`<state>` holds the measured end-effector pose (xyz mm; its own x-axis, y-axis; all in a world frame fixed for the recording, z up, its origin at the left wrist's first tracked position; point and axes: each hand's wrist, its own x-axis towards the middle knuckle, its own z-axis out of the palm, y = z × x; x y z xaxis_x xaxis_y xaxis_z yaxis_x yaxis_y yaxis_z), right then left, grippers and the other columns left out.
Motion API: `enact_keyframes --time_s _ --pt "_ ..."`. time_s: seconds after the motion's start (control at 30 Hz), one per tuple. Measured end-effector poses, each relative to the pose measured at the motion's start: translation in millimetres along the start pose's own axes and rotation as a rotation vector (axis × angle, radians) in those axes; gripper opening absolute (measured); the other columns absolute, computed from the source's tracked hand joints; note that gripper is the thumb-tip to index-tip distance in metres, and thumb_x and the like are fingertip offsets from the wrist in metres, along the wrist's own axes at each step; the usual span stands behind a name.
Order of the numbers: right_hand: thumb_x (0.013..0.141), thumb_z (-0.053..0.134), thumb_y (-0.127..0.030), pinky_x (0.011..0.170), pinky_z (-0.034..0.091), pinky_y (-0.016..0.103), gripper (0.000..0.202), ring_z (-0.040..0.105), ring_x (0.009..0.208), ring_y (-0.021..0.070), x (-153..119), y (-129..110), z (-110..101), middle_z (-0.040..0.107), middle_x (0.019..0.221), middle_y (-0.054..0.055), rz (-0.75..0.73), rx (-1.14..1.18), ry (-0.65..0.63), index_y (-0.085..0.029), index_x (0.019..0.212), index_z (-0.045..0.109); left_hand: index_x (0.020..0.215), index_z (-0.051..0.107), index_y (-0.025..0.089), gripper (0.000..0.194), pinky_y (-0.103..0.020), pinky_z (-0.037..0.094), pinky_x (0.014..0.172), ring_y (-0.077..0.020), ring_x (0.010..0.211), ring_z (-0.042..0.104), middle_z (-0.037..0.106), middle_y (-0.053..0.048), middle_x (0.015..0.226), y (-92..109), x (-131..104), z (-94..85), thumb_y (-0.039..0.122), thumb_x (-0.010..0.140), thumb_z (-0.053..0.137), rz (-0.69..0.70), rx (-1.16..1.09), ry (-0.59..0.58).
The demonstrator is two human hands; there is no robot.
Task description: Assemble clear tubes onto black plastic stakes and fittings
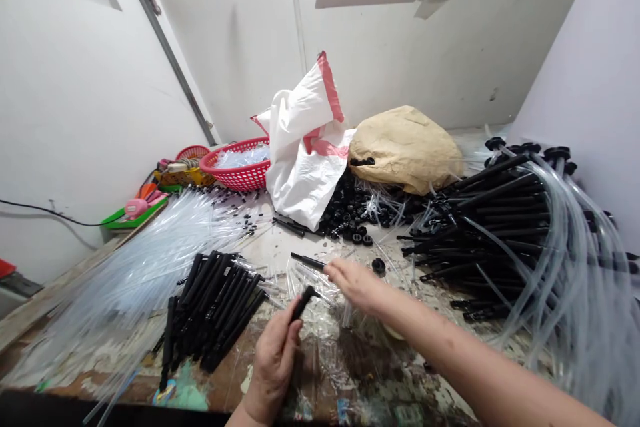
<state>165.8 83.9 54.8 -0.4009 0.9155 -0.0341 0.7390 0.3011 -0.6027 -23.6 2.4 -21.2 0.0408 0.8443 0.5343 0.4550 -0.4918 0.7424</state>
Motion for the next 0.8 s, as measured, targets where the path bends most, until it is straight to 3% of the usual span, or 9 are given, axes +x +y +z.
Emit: enact_keyframes --time_s 0.1,0.2,0.43,0.53,0.67,0.8 --pt "0.087 0.04 -0.019 0.076 0.041 0.026 0.025 0.055 0.087 0.0177 29.7 30.1 -1.5 0.062 0.095 0.007 0.073 -0.102 0.103 -0.018 0.091 0.065 0.131 0.042 0.021 0.047 -0.022 0.049 0.043 -0.0118 0.052 0.056 0.06 -0.002 0.074 2.1 2.7 1.1 0.037 0.086 0.047 -0.43 -0.323 0.211" --pt "0.079 0.048 -0.011 0.082 0.038 0.029 0.025 0.05 0.096 0.0215 48.3 51.1 5.2 0.059 0.101 0.009 0.123 -0.154 0.149 -0.018 0.093 0.066 0.134 0.035 0.023 0.058 -0.018 0.043 0.035 -0.009 0.046 0.052 0.053 0.003 0.069 8.3 8.6 -1.3 0.043 0.082 0.052 -0.655 -0.601 0.279" --pt "0.072 0.057 -0.014 0.078 0.036 0.033 0.008 0.044 0.097 0.0254 55.5 60.8 12.0 0.056 0.094 0.01 0.209 -0.134 0.201 -0.018 0.07 0.064 0.105 0.056 0.014 0.035 -0.024 0.052 0.054 -0.0142 0.061 0.063 0.06 -0.001 0.071 15.8 18.4 -9.7 0.036 0.078 0.06 -0.759 -0.763 0.135" --pt "0.078 0.051 -0.017 0.074 0.037 0.031 0.009 0.05 0.086 0.0204 46.2 56.4 2.6 0.059 0.086 0.007 0.179 -0.052 0.189 -0.018 0.076 0.059 0.103 0.056 0.015 0.031 -0.018 0.047 0.047 -0.0101 0.055 0.06 0.063 -0.003 0.081 12.7 17.9 -11.1 0.034 0.079 0.059 -0.735 -0.744 0.121" --pt "0.087 0.037 -0.026 0.062 0.041 0.024 0.017 0.053 0.064 0.0126 8.3 49.6 -13.7 0.062 0.071 -0.001 0.102 0.093 0.14 -0.02 0.088 0.054 0.105 0.055 0.016 0.029 -0.012 0.032 0.036 -0.0023 0.039 0.042 0.061 0.0 0.071 10.4 15.4 -11.8 0.034 0.083 0.054 -0.684 -0.721 0.085" --pt "0.085 0.038 -0.031 0.065 0.043 0.027 0.025 0.058 0.07 0.0156 -46.3 56.5 -23.6 0.064 0.075 0.002 0.099 0.157 0.154 -0.02 0.095 0.058 0.125 0.044 0.024 0.049 -0.011 0.029 0.034 -0.0024 0.041 0.04 0.06 0.002 0.076 14.3 15.4 -11.8 0.038 0.08 0.057 -0.678 -0.745 0.119"
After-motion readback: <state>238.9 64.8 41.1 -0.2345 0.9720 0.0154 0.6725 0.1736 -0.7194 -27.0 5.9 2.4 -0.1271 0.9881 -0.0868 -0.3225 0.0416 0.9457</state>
